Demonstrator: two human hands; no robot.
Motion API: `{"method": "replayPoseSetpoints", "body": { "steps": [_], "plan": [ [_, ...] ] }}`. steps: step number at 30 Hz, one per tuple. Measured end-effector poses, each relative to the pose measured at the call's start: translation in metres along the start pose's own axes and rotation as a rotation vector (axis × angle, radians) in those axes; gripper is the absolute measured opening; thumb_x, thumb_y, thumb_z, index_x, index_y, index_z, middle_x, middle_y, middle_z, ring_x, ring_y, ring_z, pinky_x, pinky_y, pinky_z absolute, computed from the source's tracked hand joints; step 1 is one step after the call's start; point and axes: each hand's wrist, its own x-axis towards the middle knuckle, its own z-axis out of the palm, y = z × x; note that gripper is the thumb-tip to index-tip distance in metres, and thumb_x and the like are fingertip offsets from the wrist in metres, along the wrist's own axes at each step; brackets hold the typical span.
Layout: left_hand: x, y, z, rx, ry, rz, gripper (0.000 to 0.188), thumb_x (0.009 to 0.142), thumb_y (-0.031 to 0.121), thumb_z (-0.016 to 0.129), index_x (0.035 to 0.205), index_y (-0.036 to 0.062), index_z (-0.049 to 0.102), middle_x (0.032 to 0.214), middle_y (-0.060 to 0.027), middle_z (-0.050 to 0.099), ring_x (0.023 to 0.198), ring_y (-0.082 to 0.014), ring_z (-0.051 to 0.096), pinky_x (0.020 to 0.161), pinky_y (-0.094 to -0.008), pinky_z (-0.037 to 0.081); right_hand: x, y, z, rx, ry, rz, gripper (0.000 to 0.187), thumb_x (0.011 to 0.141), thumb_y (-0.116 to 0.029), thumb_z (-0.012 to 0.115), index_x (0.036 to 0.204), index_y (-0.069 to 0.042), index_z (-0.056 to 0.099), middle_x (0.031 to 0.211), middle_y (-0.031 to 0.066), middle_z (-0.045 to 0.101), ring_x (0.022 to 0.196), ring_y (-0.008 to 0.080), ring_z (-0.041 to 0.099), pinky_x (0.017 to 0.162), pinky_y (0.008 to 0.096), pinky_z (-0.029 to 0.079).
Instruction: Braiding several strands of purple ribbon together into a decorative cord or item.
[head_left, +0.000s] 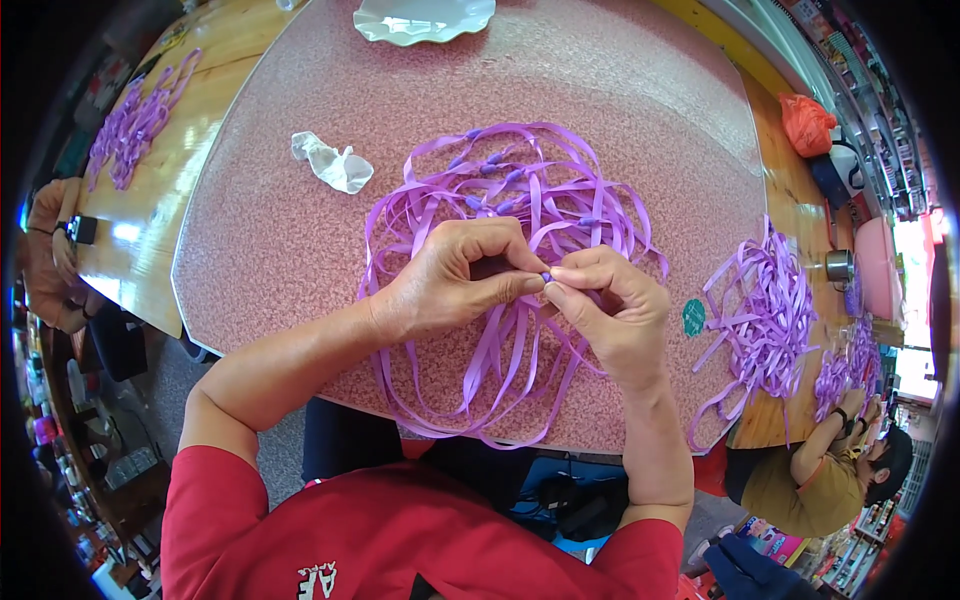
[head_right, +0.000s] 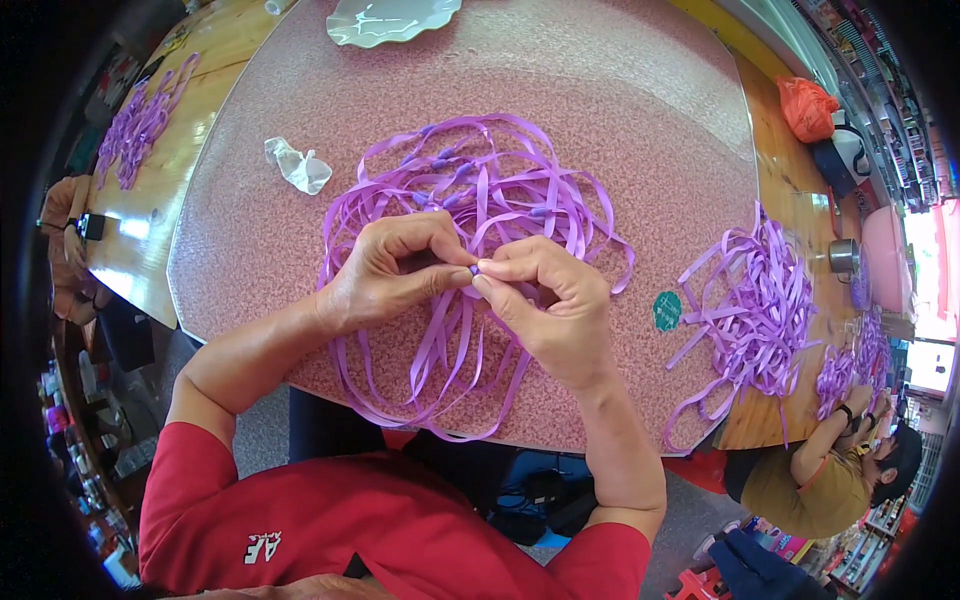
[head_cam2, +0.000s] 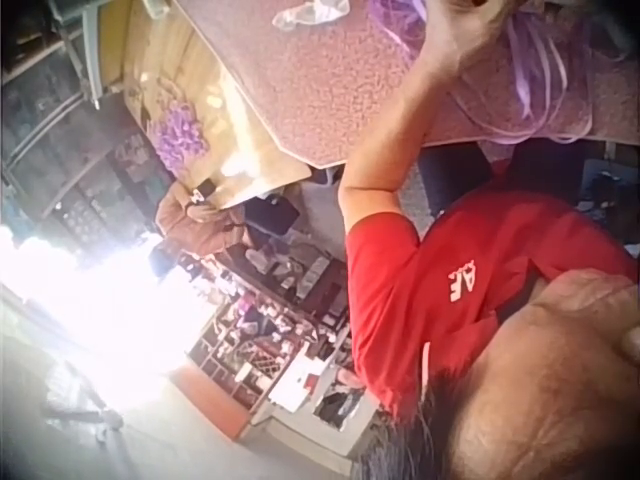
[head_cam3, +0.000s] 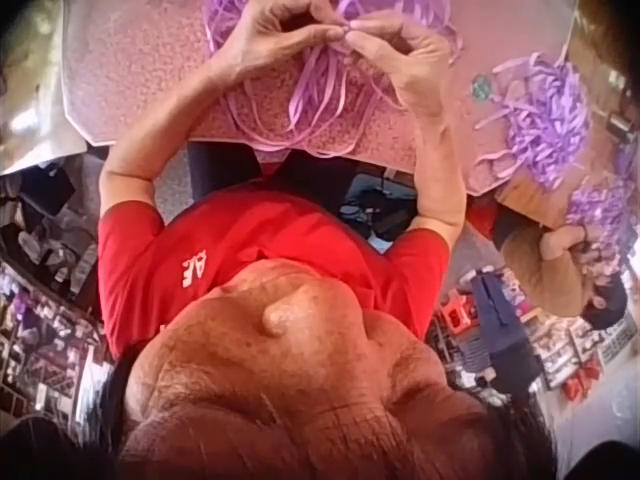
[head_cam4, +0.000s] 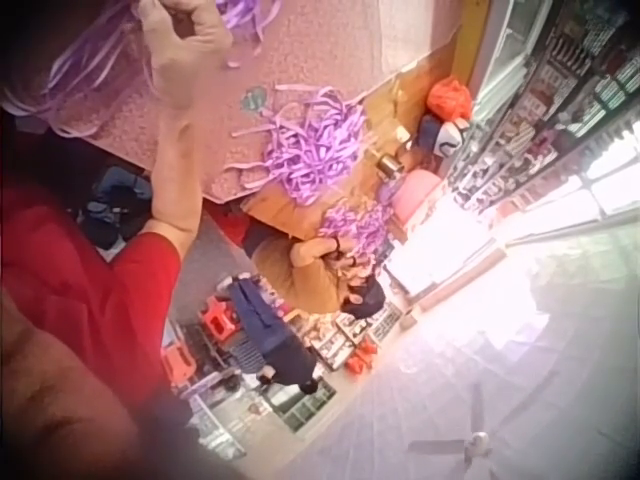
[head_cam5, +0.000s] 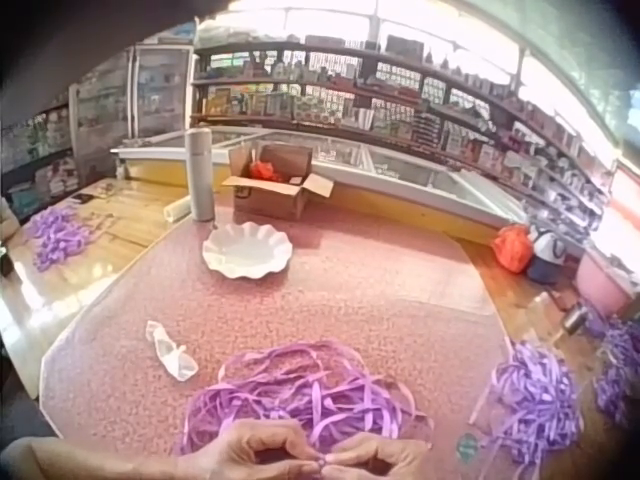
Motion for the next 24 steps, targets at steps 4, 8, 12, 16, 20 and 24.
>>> {"method": "replayPoseSetpoints", "body": {
  "steps": [4,8,12,16,20,24],
  "plan": [
    [0.0,-0.002,0.002,0.037,0.008,0.035,0.007,0.082,0.002,0.071,0.087,-0.0004,0.066,0.08,-0.0051,0.06,0.073,-0.0112,0.056,0.064,-0.0255,0.044,0.0,0.0,-0.005,-0.186,-0.044,-0.073,0.01,0.083,0.007,0.066,0.092,0.004,0.067,0.094,0.0108,0.063,0.08,0.0153,0.066,0.069,0.0262,0.057],
    [-0.001,-0.003,0.004,0.156,0.019,0.181,0.009,0.081,0.0,0.072,0.087,-0.0004,0.065,0.079,-0.0068,0.06,0.07,-0.0145,0.058,0.061,-0.0269,0.045,0.001,-0.004,-0.001,0.221,-0.005,0.169,0.011,0.082,0.006,0.068,0.092,0.004,0.068,0.093,0.0112,0.065,0.079,0.0158,0.066,0.068,0.0269,0.058],
    [-0.003,-0.002,0.005,0.361,0.065,0.34,0.016,0.077,-0.002,0.072,0.091,0.0005,0.063,0.077,-0.01,0.059,0.065,-0.0206,0.061,0.054,-0.0295,0.046,0.002,-0.008,0.002,0.347,0.055,0.348,0.012,0.082,0.002,0.07,0.093,0.003,0.068,0.09,0.0123,0.067,0.077,0.0159,0.066,0.065,0.0287,0.059],
    [-0.003,-0.003,0.006,0.503,0.11,0.47,0.022,0.075,-0.005,0.072,0.093,0.0011,0.062,0.077,-0.0116,0.059,0.064,-0.0235,0.061,0.051,-0.0312,0.047,0.001,0.001,0.003,0.472,0.111,0.465,0.009,0.083,-0.001,0.07,0.093,0.0,0.069,0.086,0.0098,0.068,0.067,0.0116,0.062,0.062,0.0289,0.059],
    [-0.001,-0.005,0.005,0.56,0.143,0.493,0.023,0.073,-0.006,0.072,0.093,0.0007,0.062,0.077,-0.0118,0.059,0.064,-0.0243,0.061,0.052,-0.0314,0.048,0.004,0.001,0.012,0.534,0.213,0.561,0.009,0.085,-0.002,0.068,0.094,-0.002,0.069,0.083,0.0078,0.068,0.061,0.009,0.057,0.056,0.0255,0.055],
    [0.0,-0.009,0.007,0.492,0.148,0.414,0.023,0.075,-0.006,0.071,0.095,0.0012,0.062,0.081,-0.0115,0.059,0.068,-0.0232,0.062,0.055,-0.0307,0.048,0.0,0.013,0.011,0.432,0.159,0.364,0.012,0.087,-0.005,0.069,0.097,-0.001,0.065,0.081,0.0038,0.065,0.065,0.006,0.057,0.054,0.0197,0.05]
  ]
}}
